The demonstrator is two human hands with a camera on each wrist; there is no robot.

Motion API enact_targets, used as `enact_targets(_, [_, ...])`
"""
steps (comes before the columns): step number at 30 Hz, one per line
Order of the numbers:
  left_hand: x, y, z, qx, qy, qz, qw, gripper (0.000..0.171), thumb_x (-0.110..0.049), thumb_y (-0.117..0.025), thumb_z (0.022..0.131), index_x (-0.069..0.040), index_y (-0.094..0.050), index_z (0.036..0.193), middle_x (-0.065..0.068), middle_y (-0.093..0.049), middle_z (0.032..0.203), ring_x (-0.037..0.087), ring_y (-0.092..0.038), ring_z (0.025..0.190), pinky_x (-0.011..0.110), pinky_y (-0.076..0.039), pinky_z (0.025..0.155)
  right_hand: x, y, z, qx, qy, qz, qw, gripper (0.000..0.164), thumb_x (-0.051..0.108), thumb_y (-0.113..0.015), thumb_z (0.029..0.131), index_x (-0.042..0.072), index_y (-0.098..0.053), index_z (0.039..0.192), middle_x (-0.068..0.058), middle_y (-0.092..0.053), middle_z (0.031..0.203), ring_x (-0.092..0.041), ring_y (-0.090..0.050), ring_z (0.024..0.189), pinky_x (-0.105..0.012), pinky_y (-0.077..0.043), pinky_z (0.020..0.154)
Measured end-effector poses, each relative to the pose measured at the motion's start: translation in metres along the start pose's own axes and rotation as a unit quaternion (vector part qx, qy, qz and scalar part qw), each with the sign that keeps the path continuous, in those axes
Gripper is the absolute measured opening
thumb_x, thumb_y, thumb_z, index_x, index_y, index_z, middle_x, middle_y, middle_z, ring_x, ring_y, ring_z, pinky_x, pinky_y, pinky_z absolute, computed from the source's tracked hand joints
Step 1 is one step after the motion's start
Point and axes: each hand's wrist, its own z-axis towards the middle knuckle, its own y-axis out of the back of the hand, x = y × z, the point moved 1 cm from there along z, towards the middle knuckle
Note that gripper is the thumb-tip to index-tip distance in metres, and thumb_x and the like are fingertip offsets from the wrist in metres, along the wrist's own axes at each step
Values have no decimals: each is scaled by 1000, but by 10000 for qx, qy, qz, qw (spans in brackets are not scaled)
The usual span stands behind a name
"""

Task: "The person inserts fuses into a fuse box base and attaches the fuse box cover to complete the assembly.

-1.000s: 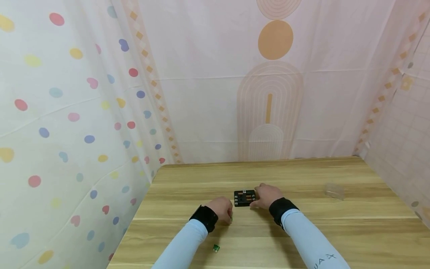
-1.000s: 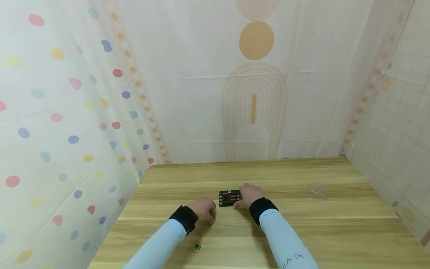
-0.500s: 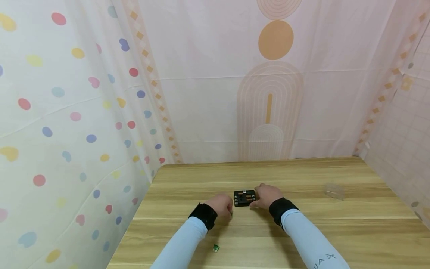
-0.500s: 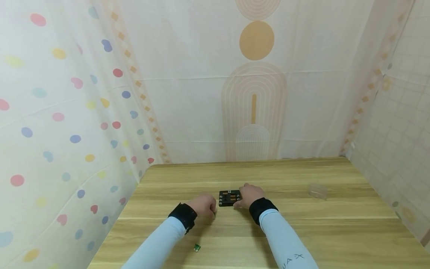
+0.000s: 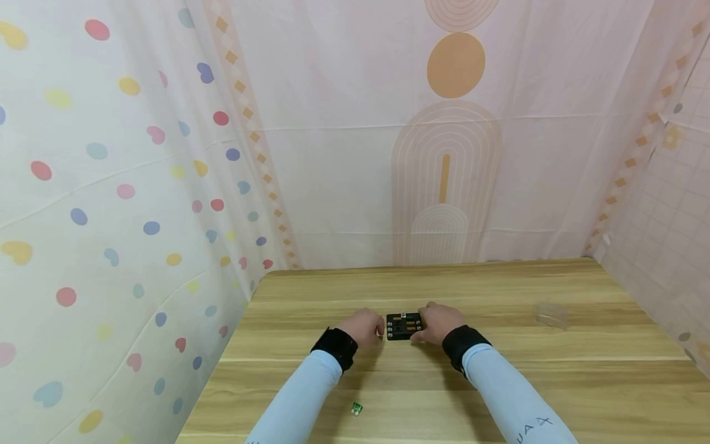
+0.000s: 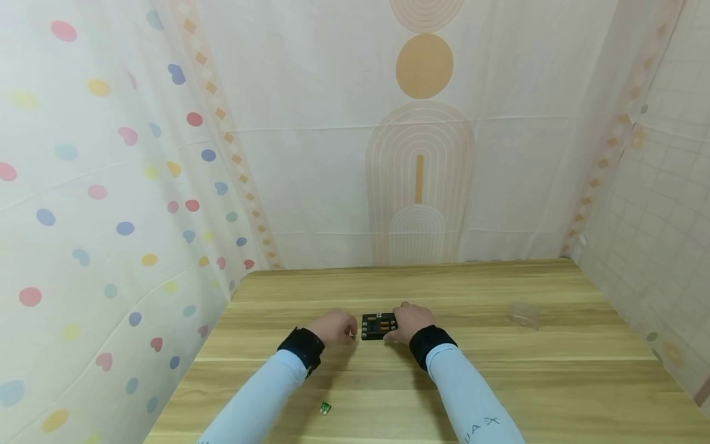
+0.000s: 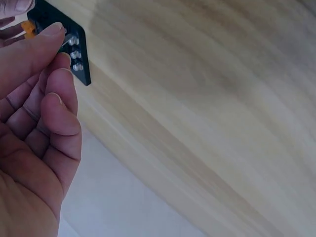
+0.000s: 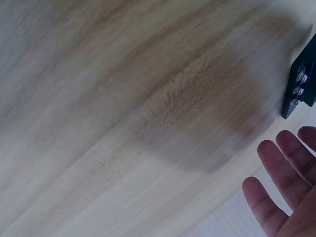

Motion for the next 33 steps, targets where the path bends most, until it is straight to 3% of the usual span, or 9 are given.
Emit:
enact_targets(5, [0,8,4,-303,-209,124,9992,6,-2,-76,84,-8,-76,83,-2,-70,82,10,-61,74,24,-51,68,2,1,0,-12,-25,78,10000,52,51,-84,73,7,-70,98,0,-57,80,-14,-49,66,-34,-48,64])
enact_targets(12, [1,15,14,-697,-320,398,9963,2,-6,-74,88,-5,-76,88,1,-71,84,10,-63,74,25,-52,69,4,1,0,12,-97,30,9999,55,51,-84,73,7,-70,102,0,-59,83,-14,-51,67,-34,-50,66])
enact_targets(24, [-5,22,24,-939,-191,603,9936,8,-7,-69,91,-9,-75,86,-1,-70,80,9,-60,68,24,-51,66,7,-1,3,62,-156,158,9997,62,48,-85,74,6,-70,117,-4,-65,97,-16,-59,79,-36,-52,77])
enact_targets(33, [-13,29,30,-954,-250,886,9912,10,-9,-74,88,-12,-75,79,-6,-67,74,6,-57,66,23,-49,64,8,-5,7,81,-123,239,9996,65,47,-85,74,4,-69,120,-6,-66,101,-19,-62,84,-39,-53,80])
